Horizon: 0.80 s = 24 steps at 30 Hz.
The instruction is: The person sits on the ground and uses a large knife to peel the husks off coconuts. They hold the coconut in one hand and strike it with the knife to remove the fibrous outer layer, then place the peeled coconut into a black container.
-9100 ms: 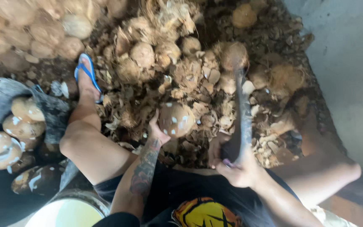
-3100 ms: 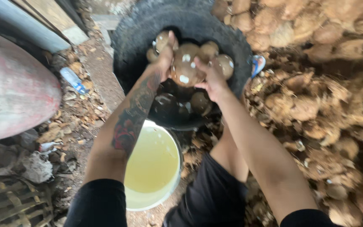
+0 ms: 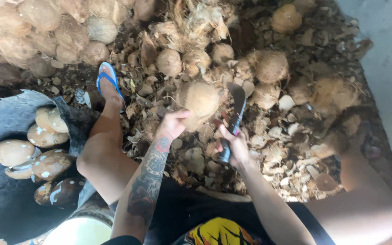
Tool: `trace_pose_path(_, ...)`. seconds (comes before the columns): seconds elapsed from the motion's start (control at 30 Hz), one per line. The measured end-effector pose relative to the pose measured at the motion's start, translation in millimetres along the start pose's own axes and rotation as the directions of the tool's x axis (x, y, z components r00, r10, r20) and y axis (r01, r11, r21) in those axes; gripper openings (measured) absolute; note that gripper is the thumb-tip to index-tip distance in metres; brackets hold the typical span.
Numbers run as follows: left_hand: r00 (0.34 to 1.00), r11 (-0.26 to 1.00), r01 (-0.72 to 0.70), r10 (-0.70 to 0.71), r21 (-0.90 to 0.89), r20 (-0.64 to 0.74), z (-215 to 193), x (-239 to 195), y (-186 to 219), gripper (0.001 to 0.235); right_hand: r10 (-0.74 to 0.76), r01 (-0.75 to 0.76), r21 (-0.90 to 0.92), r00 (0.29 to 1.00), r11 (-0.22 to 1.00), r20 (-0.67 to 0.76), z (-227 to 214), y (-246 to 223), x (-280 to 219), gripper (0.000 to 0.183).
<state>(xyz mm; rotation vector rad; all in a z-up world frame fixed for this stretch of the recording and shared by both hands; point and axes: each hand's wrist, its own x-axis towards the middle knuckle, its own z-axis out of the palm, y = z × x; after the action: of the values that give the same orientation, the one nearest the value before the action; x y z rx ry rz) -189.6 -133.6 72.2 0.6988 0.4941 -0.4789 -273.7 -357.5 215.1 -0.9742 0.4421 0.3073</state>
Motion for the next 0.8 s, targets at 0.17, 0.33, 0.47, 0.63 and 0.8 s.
trace_pose_path(0.17, 0.942, 0.857, -0.265, 0.131, 0.442, 0.310, 81.4, -77.2, 10.4, 0.074, 0.139, -0.127, 0.223, 0.990, 0.966, -0.039, -67.5, 53.5, 23.7, 0.051)
trace_pose_path(0.33, 0.997, 0.663, -0.049, -0.012, 0.747, 0.076, 68.9, -61.1, -10.6, 0.064, 0.044, -0.046, -0.076, 0.999, 0.996, -0.026, -89.7, 41.8, 5.4, 0.055)
trace_pose_path(0.47, 0.999, 0.923, -0.011, 0.023, 0.384, -0.029, 52.3, -65.7, -39.4, 0.055, -0.135, 0.179, -0.396, 0.981, 0.901, 0.137, -50.0, 2.3, -27.6, 0.063)
trace_pose_path(0.63, 0.990, 0.998, 0.021, -0.011, 0.066, -0.143, 30.6, -73.5, -32.1, 0.056, -0.208, 0.236, -0.660, 0.970, 0.713, 0.123, -68.6, 11.1, -43.1, 0.037)
trace_pose_path(0.8, 0.987, 0.937, -0.123, 0.082, -0.326, -0.137, 25.3, -93.1, -34.2, 0.080, -0.300, 0.457, -0.391, 0.866, 0.799, 0.400, -89.5, 29.4, -42.2, 0.023)
